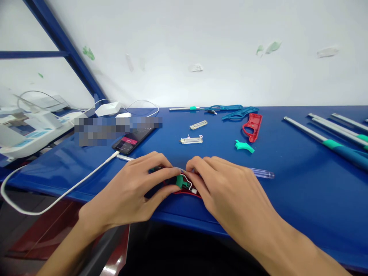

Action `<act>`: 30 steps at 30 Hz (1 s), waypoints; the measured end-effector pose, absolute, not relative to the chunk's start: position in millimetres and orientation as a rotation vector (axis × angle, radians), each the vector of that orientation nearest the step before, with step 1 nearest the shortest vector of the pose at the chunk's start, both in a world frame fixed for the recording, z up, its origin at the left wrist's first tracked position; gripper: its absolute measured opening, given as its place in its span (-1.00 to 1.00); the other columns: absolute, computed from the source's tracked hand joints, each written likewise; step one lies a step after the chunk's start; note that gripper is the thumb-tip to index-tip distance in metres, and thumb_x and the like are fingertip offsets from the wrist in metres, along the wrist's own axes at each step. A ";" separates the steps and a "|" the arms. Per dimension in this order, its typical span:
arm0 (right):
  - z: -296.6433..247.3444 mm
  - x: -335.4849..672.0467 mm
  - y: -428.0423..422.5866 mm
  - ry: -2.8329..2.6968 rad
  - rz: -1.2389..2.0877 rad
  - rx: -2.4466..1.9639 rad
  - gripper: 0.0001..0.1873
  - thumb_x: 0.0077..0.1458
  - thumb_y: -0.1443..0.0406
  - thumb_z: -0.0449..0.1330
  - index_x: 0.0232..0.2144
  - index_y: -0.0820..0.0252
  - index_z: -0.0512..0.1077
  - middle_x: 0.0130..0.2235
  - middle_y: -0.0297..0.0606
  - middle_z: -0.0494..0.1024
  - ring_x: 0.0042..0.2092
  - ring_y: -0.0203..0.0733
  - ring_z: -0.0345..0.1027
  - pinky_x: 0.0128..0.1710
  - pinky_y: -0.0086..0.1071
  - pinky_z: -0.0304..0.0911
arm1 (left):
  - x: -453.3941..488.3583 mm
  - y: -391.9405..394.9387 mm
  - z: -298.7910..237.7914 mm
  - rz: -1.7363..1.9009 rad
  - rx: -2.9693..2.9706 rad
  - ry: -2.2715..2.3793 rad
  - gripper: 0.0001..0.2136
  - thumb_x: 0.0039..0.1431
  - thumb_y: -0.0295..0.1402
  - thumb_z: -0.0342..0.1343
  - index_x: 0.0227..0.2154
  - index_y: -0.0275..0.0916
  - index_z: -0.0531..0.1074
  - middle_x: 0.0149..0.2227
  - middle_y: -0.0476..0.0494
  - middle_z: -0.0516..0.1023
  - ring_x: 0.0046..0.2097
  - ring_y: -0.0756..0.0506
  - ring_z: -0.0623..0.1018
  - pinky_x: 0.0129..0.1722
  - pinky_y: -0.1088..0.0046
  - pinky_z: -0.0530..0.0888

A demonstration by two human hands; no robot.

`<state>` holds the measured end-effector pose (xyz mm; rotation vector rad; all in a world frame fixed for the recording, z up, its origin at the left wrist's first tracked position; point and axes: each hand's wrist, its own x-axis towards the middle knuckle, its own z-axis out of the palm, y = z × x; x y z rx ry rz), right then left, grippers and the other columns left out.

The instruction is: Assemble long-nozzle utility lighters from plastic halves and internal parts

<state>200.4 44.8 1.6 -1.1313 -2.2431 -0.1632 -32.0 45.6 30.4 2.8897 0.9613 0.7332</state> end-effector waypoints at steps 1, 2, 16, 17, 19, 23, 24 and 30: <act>1.6 200.4 44.8 -2.242 -0.169 -1.126 -0.78 0.49 0.21 0.03 -0.19 0.05 0.44 -0.31 -0.34 0.63 -0.38 -0.13 0.55 -0.47 -0.26 0.18 | -31.6 46.0 30.8 0.707 2.907 0.969 -0.77 0.53 -0.32 0.04 -0.06 -0.32 0.57 -0.23 -0.15 0.51 -0.22 -0.12 0.49 -0.21 0.31 0.43; 1.7 200.4 44.8 -2.241 -0.174 -1.120 -0.78 0.49 0.21 0.03 -0.18 0.06 0.44 -0.30 -0.33 0.64 -0.38 -0.13 0.56 -0.47 -0.26 0.18 | -31.3 46.4 31.1 0.686 2.919 0.975 -0.76 0.53 -0.32 0.03 -0.03 -0.32 0.57 -0.24 -0.14 0.50 -0.23 -0.12 0.48 -0.20 0.30 0.43; 0.5 201.5 43.6 -2.231 -0.111 -1.144 -0.83 0.46 0.22 0.08 -0.21 0.03 0.45 -0.30 -0.38 0.63 -0.37 -0.15 0.54 -0.42 -0.26 0.24 | -31.7 44.8 30.0 0.714 2.801 0.968 -0.78 0.53 -0.37 0.04 -0.05 -0.27 0.60 -0.07 -0.16 0.50 -0.07 -0.11 0.49 -0.09 0.31 0.45; 0.8 201.3 43.6 -2.229 -0.111 -1.140 -0.83 0.46 0.23 0.09 -0.21 0.03 0.45 -0.30 -0.38 0.63 -0.37 -0.16 0.53 -0.41 -0.26 0.25 | -31.7 44.6 29.9 0.719 2.798 0.968 -0.78 0.53 -0.37 0.04 -0.05 -0.26 0.61 -0.08 -0.16 0.50 -0.07 -0.11 0.49 -0.08 0.30 0.46; 1.8 201.4 43.4 -2.225 -0.108 -1.127 -0.84 0.45 0.24 0.10 -0.22 0.04 0.45 -0.31 -0.39 0.63 -0.37 -0.17 0.53 -0.39 -0.27 0.26 | -31.9 43.9 29.2 0.737 2.788 0.974 -0.78 0.52 -0.36 0.05 -0.04 -0.25 0.61 -0.07 -0.16 0.50 -0.06 -0.11 0.49 -0.07 0.30 0.47; 5.1 202.5 42.1 -2.208 -0.094 -1.102 -0.83 0.45 0.25 0.12 -0.23 0.05 0.47 -0.33 -0.41 0.62 -0.39 -0.21 0.51 -0.38 -0.30 0.27 | -33.3 42.6 26.2 0.792 2.748 1.010 -0.79 0.50 -0.34 0.09 -0.02 -0.23 0.62 0.05 -0.20 0.44 0.02 -0.13 0.50 -0.02 0.30 0.50; 6.0 202.8 41.9 -2.206 -0.091 -1.095 -0.83 0.45 0.26 0.12 -0.23 0.05 0.48 -0.33 -0.41 0.62 -0.39 -0.22 0.51 -0.38 -0.30 0.27 | -33.6 42.5 25.4 0.802 2.741 1.018 -0.79 0.50 -0.33 0.10 -0.02 -0.22 0.62 0.08 -0.22 0.43 0.05 -0.14 0.51 0.00 0.30 0.50; 8.4 204.2 42.1 -2.207 -0.063 -1.023 -0.84 0.42 0.32 0.16 -0.25 0.08 0.50 -0.31 -0.41 0.63 -0.35 -0.27 0.52 -0.33 -0.37 0.30 | -32.6 44.0 23.4 0.820 2.760 0.984 -0.80 0.50 -0.35 0.10 -0.03 -0.25 0.61 0.03 -0.20 0.53 0.03 -0.13 0.53 0.03 0.32 0.50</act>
